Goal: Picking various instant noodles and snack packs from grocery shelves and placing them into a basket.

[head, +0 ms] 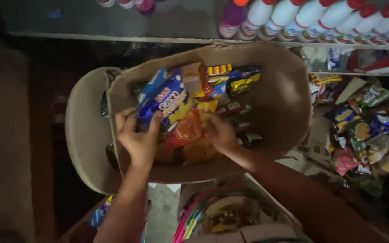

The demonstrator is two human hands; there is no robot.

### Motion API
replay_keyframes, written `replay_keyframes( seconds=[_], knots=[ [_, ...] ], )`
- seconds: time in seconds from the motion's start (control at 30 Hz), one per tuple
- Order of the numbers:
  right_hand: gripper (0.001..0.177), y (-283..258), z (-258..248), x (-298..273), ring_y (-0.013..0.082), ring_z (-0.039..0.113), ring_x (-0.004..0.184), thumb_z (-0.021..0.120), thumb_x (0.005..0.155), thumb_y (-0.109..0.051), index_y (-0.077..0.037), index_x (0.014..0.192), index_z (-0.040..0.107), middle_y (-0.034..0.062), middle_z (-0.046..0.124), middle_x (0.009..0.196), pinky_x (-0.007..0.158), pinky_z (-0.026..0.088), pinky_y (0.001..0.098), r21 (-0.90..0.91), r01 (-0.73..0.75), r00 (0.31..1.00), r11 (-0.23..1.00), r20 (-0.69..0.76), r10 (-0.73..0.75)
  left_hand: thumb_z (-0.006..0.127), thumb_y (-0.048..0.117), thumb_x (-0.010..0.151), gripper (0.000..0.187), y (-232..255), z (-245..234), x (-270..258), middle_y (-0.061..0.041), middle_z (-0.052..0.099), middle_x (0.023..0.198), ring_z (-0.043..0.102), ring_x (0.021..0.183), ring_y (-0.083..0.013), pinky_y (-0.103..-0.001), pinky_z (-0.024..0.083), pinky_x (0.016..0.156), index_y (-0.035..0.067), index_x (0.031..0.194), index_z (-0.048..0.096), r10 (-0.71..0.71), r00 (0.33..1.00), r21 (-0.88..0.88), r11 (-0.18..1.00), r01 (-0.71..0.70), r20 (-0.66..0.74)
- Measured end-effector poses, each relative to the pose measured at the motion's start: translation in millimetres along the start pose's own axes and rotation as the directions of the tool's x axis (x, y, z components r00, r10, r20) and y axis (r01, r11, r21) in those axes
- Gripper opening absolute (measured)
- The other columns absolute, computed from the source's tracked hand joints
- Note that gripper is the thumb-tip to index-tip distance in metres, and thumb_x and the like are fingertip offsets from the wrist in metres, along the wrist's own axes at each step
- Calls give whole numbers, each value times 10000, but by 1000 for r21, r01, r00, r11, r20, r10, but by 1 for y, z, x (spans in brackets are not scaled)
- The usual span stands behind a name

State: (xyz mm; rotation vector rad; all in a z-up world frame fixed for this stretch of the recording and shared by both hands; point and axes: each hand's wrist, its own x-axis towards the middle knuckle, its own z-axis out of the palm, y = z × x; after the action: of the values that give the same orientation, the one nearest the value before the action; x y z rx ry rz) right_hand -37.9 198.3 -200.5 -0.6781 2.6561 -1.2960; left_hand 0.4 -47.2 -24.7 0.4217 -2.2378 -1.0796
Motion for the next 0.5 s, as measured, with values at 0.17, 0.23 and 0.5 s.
replay_keyframes(
  seconds=[0.17,0.23,0.5],
  knots=[
    [504,48,-76,-14,300,712,977,536,1025,-415,-147,1450,499,142,651,1220,830,528,513,834,-460,787,306,223,575,901,144,813,360,30,76,-14,-131,632,1086,633,999,-275,-377,544,867,-39,1071,730,63,976,-210,978,-18,208],
    [580,40,-108,-11,316,703,1023,494,1004,-509,-161,1467,469,133,626,1276,868,529,524,841,-494,701,221,235,674,899,151,817,368,41,123,-27,-134,644,1099,640,1011,-283,-382,549,883,-36,1086,731,98,967,-278,960,-30,233],
    [706,71,-145,8,356,434,1363,483,943,-614,-293,1545,303,-62,412,1496,1006,446,656,918,-397,482,11,198,854,878,224,806,386,42,281,-70,-159,645,1149,680,1007,-309,-373,585,840,6,1091,736,46,903,-375,917,132,428]
  ],
)
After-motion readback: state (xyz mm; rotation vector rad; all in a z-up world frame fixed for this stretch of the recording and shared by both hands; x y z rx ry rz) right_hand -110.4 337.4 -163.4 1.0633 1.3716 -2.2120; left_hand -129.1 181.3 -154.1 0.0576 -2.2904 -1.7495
